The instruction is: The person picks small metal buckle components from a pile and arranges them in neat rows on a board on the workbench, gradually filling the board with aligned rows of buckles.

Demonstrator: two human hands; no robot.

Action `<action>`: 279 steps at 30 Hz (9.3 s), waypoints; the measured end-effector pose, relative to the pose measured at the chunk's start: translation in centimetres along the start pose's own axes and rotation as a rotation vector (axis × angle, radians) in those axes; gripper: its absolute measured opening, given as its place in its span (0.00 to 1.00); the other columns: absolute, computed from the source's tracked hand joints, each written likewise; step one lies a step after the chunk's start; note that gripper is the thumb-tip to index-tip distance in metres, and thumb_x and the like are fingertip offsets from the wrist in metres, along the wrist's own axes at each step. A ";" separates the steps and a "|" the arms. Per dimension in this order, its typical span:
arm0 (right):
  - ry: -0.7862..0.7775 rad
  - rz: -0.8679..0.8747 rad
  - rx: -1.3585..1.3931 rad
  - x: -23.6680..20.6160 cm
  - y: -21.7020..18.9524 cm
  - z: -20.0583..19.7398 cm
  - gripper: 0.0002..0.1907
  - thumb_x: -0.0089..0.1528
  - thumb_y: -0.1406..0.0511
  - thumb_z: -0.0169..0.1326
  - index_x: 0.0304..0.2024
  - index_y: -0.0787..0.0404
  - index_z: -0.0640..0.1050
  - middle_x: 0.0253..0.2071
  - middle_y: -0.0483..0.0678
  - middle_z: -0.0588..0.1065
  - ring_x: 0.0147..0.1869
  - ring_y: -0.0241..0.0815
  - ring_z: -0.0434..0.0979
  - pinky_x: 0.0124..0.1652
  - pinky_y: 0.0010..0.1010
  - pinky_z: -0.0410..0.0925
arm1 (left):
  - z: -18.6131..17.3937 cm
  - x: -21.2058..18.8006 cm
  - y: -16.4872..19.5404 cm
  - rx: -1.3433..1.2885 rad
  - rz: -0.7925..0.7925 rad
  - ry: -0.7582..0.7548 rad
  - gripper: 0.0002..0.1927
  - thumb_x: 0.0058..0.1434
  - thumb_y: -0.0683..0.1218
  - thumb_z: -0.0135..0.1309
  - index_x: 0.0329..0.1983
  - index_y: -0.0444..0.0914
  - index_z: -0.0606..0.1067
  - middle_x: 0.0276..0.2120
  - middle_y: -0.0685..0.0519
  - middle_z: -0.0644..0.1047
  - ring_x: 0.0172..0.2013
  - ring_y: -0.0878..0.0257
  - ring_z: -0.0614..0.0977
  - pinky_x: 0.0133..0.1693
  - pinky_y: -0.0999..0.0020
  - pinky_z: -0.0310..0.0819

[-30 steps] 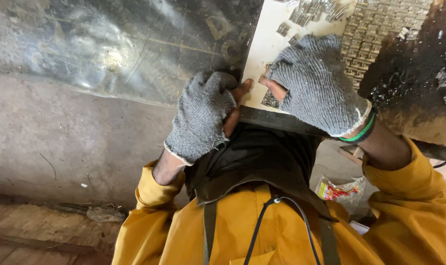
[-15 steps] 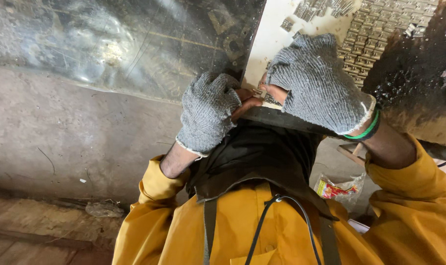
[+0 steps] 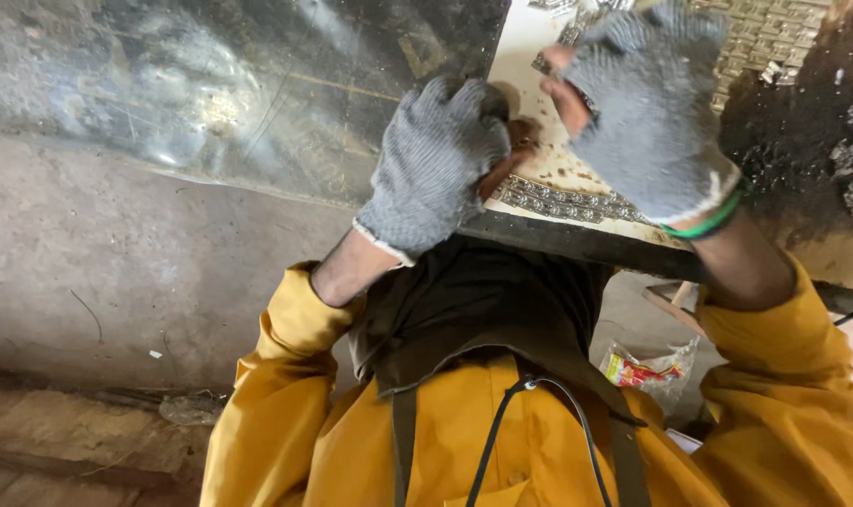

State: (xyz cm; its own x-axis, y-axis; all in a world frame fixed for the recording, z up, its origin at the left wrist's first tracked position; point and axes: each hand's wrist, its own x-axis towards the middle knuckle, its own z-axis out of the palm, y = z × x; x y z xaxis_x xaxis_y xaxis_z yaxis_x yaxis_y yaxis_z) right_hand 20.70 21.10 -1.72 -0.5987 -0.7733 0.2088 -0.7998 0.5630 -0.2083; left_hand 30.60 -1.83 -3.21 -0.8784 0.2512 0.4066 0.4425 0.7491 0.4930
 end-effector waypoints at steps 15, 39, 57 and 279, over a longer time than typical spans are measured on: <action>-0.036 -0.121 0.008 0.1 -4.1 0.1 0.13 0.71 0.53 0.63 0.38 0.52 0.82 0.39 0.43 0.76 0.48 0.43 0.70 0.54 0.43 0.59 | -2.5 -3.2 -0.3 -0.299 -0.190 0.007 0.08 0.65 0.46 0.66 0.46 0.41 0.83 0.46 0.51 0.78 0.48 0.52 0.79 0.50 0.57 0.75; -0.047 0.004 -0.051 -2.6 1.3 -2.9 0.09 0.72 0.58 0.57 0.47 0.53 0.84 0.46 0.44 0.77 0.52 0.39 0.70 0.65 0.38 0.59 | -1.3 -3.8 -0.3 -0.148 -0.136 0.116 0.11 0.68 0.51 0.67 0.48 0.43 0.82 0.50 0.53 0.77 0.49 0.59 0.78 0.50 0.60 0.75; -0.074 -0.021 -0.016 -2.3 -0.2 -1.5 0.15 0.70 0.53 0.66 0.37 0.54 0.84 0.39 0.44 0.76 0.50 0.45 0.72 0.57 0.45 0.59 | -1.4 -1.0 -1.5 -0.177 -0.091 -0.046 0.13 0.67 0.47 0.64 0.50 0.36 0.80 0.48 0.48 0.79 0.46 0.57 0.83 0.43 0.69 0.82; -0.095 0.064 0.240 -7.1 0.5 -4.0 0.03 0.68 0.64 0.61 0.43 0.53 0.83 0.48 0.44 0.74 0.55 0.47 0.71 0.59 0.44 0.57 | 2.4 6.0 -1.7 -0.103 0.148 -0.140 0.10 0.64 0.45 0.67 0.36 0.36 0.78 0.56 0.49 0.73 0.51 0.48 0.73 0.46 0.50 0.68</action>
State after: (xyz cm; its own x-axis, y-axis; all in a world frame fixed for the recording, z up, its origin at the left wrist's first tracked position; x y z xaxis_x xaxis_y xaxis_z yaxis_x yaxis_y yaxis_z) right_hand 24.38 27.97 0.50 -0.6322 -0.7684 0.0993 -0.7201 0.5354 -0.4413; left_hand 24.17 -0.12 -3.45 -0.8160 0.4413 0.3734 0.5780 0.6330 0.5150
